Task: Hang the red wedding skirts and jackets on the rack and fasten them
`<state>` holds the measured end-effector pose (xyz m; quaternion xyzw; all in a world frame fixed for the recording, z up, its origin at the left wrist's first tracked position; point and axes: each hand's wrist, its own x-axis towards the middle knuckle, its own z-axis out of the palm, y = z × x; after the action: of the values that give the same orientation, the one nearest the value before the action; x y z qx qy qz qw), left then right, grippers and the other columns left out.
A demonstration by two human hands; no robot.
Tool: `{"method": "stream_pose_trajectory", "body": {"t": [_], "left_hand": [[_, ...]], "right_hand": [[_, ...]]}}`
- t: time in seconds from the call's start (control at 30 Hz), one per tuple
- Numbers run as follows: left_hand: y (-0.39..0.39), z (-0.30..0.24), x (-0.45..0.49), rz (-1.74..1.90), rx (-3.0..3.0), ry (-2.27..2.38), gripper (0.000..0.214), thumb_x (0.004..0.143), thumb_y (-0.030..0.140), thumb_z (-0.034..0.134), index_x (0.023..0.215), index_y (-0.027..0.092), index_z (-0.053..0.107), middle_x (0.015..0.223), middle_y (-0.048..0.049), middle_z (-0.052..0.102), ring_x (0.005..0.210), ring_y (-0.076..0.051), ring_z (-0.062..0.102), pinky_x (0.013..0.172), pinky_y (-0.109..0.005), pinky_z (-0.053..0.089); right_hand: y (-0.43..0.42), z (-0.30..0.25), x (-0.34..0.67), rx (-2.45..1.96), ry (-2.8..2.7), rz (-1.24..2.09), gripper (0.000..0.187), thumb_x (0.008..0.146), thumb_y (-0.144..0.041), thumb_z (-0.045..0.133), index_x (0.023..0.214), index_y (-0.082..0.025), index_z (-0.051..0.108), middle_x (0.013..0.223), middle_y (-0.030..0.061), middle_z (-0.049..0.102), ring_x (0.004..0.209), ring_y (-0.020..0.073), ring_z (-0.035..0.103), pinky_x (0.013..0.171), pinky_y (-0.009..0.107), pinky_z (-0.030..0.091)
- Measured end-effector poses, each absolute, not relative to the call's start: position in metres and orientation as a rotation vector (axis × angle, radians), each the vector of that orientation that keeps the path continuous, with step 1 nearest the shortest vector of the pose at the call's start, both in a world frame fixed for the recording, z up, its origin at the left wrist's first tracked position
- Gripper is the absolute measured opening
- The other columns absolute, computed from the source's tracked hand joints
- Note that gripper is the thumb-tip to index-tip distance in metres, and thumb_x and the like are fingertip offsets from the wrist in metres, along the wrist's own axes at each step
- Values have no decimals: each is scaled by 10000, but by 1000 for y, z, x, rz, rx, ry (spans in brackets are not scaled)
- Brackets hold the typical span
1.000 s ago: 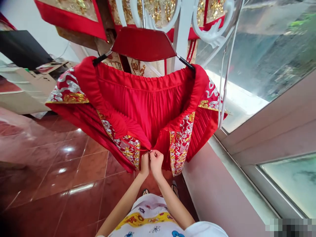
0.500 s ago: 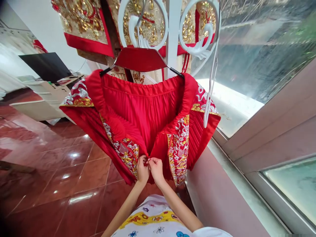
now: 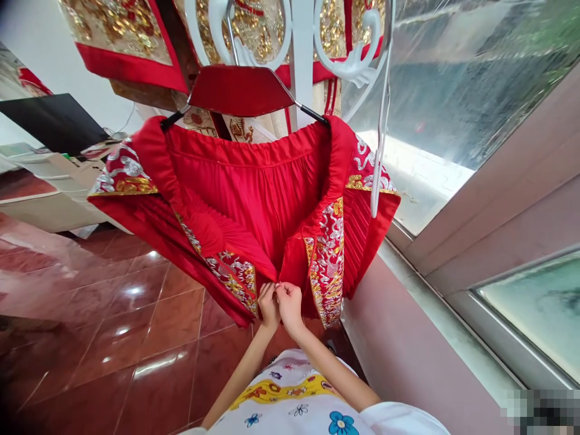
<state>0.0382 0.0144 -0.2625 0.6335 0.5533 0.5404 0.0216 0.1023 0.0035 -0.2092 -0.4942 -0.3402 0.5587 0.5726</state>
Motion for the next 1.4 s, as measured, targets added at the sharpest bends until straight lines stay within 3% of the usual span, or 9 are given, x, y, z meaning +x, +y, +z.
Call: {"method": "stream_pose_trajectory", "body": {"t": [0.2,0.33,0.5,0.67,0.9,1.07,1.23,1.4], "left_hand": [[15,-255,39,1635,1942,1724,266,846,141,415,627,164,563,600,-35,589,573,-148,541,548,-252,427],[14,-256,39,1619,1936,1722,265,847,127,402,637,155,561,605,-38,601,571,-140,558,547,-245,438],[11,-254,37,1625,1949,1717,235,866,163,412,716,148,592,662,-55,632,630,-152,588,590,-259,466],[13,-244,31,1684,1981,1802,233,872,214,424,975,127,615,913,-131,661,886,-216,592,771,-352,459],[28,-237,33,1597,2133,1797,281,882,197,408,672,156,590,610,-48,602,642,-176,535,695,-325,396],[28,-237,35,1552,2160,1828,286,882,188,395,691,147,605,598,-55,595,611,-181,511,671,-323,389],[25,-228,30,1505,2148,1919,211,865,185,427,905,129,626,831,-109,661,781,-214,568,742,-344,406],[34,-226,35,1434,2212,1936,247,855,147,411,694,157,598,637,-62,625,618,-181,549,697,-333,377]], "right_hand": [[3,-202,98,-1165,-814,1257,295,684,-340,559,490,-170,415,466,-63,312,487,68,225,464,223,179],[2,-186,98,-1151,-847,1254,294,704,-365,565,513,-157,483,467,-52,357,478,72,262,463,222,203],[2,-175,98,-1151,-827,1282,281,706,-372,574,536,-154,527,459,-55,359,461,72,266,453,222,212],[0,-180,96,-1154,-764,1320,270,693,-383,581,565,-147,548,442,-62,351,444,66,250,439,218,196],[12,-166,96,-1130,-691,1325,252,654,-325,593,495,-157,491,418,-64,352,434,60,253,438,215,199],[17,-155,99,-1104,-697,1316,225,656,-310,596,515,-149,527,435,-51,402,447,67,290,450,216,225],[17,-162,98,-1129,-715,1336,240,669,-344,607,554,-137,568,421,-61,384,432,60,266,436,214,206],[24,-161,97,-1106,-714,1382,239,640,-324,589,495,-153,508,393,-61,373,401,53,253,409,215,181]]}}
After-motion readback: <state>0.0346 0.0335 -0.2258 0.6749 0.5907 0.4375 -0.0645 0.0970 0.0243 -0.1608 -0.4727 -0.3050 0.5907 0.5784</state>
